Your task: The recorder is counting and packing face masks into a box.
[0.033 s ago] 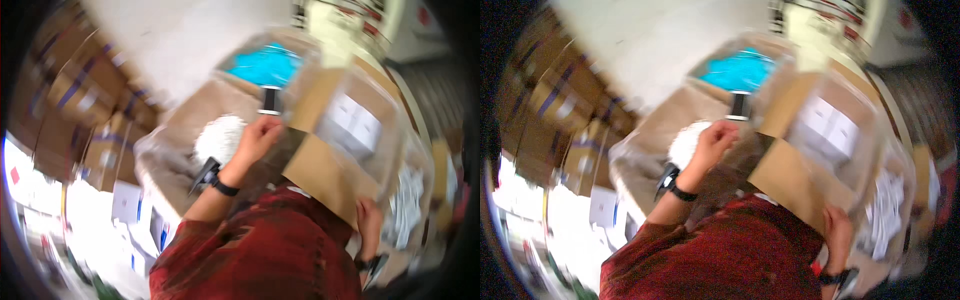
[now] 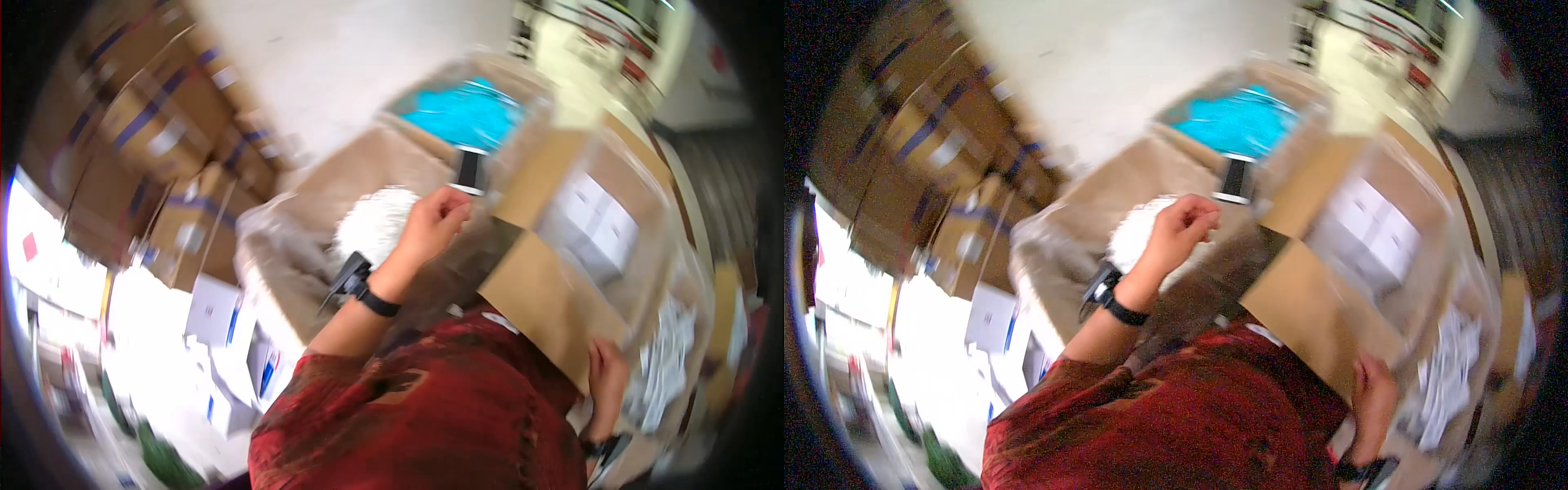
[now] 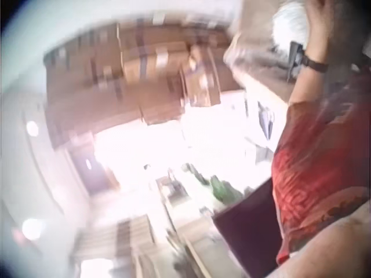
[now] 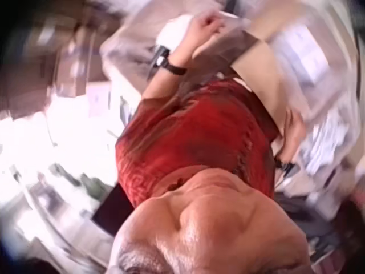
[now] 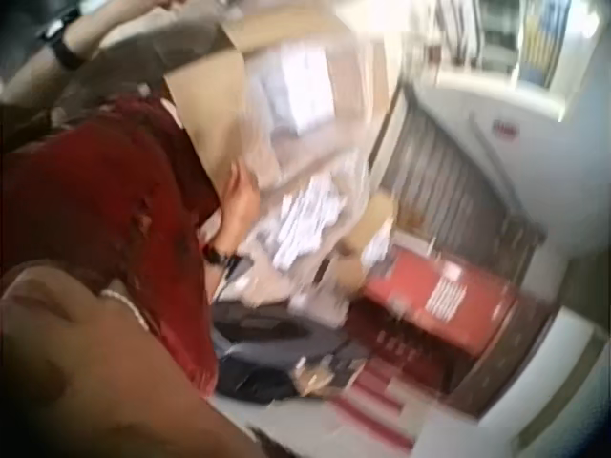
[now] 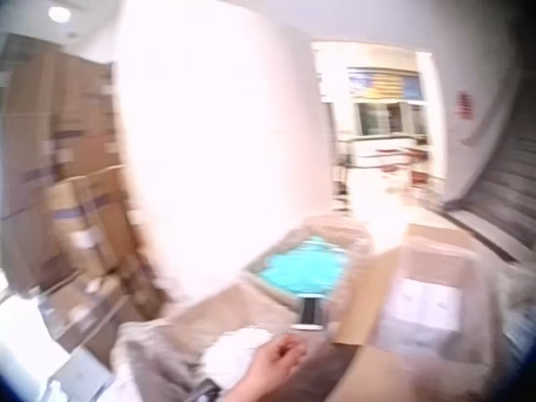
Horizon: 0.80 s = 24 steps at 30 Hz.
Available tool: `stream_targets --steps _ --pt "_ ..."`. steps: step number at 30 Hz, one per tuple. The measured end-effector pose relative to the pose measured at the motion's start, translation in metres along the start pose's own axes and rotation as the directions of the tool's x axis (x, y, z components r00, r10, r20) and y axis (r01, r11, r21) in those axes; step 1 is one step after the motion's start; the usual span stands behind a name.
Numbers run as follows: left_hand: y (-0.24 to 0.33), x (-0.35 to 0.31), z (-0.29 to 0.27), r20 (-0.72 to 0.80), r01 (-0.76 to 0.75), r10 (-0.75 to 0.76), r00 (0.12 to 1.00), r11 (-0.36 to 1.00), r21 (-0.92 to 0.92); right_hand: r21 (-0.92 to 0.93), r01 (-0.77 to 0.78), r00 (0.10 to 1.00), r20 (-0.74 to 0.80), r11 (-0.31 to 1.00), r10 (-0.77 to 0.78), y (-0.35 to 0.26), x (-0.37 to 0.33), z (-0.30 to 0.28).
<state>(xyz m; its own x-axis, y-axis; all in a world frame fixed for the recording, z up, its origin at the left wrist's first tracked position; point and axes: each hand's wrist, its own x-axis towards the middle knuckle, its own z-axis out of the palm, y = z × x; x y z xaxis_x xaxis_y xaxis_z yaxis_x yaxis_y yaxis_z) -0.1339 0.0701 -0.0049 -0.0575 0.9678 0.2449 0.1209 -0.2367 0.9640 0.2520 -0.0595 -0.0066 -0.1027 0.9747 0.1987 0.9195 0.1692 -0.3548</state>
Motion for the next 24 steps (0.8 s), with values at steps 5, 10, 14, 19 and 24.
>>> stream_targets --steps 5,10,14,19,24 --pt "-0.013 -0.032 -0.159 -0.445 -0.049 0.054 0.894 0.999 0.023 0.015 0.162 0.985 0.057 0.987 -0.162 -0.008 0.026 0.006" --pt "0.012 -0.143 -0.290 -0.913 -0.094 0.085 0.400 0.994 0.052 0.053 0.189 0.970 0.143 0.981 -0.195 -0.025 0.061 -0.011" --pt "-0.017 -0.210 -0.309 -0.986 0.030 -0.033 0.165 0.999 -0.029 -0.031 0.274 0.957 0.108 0.961 -0.269 -0.027 0.074 -0.015" --pt "-0.089 -0.238 -0.245 -0.834 0.649 -0.187 0.519 0.721 0.243 0.018 0.321 0.936 0.144 0.947 -0.320 -0.012 0.086 -0.021" --pt "-0.042 -0.232 -0.127 0.023 0.348 -0.502 0.865 0.632 0.692 0.040 0.259 0.951 0.161 0.965 -0.262 0.033 0.082 -0.013"
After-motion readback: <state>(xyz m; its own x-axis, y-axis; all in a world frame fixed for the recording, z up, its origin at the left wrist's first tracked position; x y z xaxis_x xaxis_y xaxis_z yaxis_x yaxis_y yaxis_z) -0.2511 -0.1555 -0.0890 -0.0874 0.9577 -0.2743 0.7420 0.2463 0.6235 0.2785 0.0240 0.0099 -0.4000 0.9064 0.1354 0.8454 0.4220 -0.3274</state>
